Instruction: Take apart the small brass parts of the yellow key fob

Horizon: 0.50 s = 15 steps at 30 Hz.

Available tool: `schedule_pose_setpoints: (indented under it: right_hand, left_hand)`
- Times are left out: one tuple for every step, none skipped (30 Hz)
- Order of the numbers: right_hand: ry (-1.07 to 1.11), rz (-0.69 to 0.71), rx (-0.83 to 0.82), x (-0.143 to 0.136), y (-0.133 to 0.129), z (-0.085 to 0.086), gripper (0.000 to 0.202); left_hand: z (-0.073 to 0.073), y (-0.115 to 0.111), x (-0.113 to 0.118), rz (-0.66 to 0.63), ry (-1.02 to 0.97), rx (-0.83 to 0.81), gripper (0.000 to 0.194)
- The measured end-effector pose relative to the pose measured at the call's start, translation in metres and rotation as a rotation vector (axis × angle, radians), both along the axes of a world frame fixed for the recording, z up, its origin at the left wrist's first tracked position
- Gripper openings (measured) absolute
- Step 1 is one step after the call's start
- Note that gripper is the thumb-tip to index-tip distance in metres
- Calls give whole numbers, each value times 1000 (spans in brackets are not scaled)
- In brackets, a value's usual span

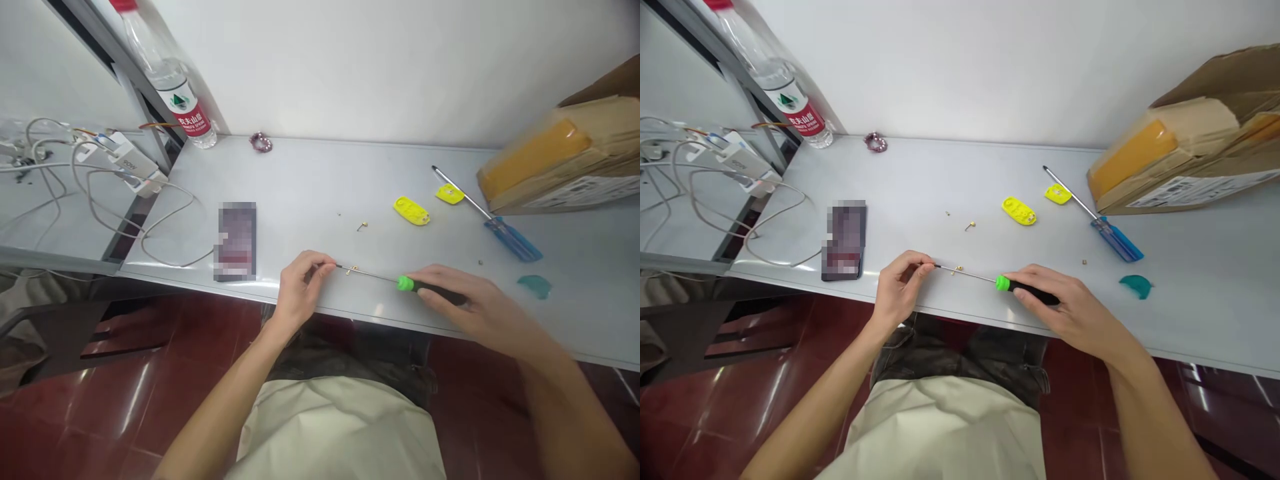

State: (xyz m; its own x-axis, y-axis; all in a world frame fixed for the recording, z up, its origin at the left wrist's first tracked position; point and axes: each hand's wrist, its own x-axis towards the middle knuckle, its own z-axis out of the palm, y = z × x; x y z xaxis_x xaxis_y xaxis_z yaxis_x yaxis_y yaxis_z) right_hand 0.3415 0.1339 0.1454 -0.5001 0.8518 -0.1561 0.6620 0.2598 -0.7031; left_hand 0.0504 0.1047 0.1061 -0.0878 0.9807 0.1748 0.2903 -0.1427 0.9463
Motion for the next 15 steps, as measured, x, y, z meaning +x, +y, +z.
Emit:
schedule_pose_setpoints:
  right_hand:
    - [-6, 4, 9, 2, 0, 2, 30]
    - [-10, 10, 21, 3, 1, 4, 29]
    - [-11, 17, 37, 5, 2, 6, 29]
    - [-12, 23, 52, 7, 3, 7, 29]
    - [-15, 28, 65, 8, 4, 9, 30]
    - [-20, 31, 77, 10, 5, 10, 30]
    - [-30, 35, 84, 11, 6, 11, 30]
    - [-44, 40, 85, 12, 7, 12, 31]
    - [-56, 42, 87, 13, 7, 12, 31]
    - [-65, 44, 90, 13, 7, 13, 31]
    - [-74, 49, 88, 14, 7, 13, 31]
    - [-79, 50, 86, 13, 7, 14, 31]
    - [-81, 55, 80, 13, 7, 14, 31]
    - [-80, 59, 76, 12, 6, 14, 31]
    - [-78, 61, 72, 12, 6, 14, 30]
  left_hand:
    - [0, 0, 0, -6, 14, 5, 15]
    - [0, 1, 1, -10, 20, 5, 15]
    - [0, 1, 1, -14, 20, 3, 15]
    - [0, 1, 1, -19, 18, 3, 15]
    - [1, 1, 1, -26, 16, 4, 15]
    - [1, 2, 1, -32, 13, 7, 15]
    - [1, 2, 1, -38, 11, 13, 15]
    - [1, 2, 1, -44, 8, 18, 14]
    - [1, 2, 1, -51, 4, 20, 14]
    - [1, 2, 1, -58, -2, 22, 14]
    - [1, 2, 1, -63, -8, 23, 13]
    - [1, 2, 1, -67, -15, 22, 13]
    - [1, 2, 0, -69, -22, 19, 14]
    - [1, 2, 0, -69, -29, 14, 14]
    - [0, 2, 0, -69, -35, 8, 14]
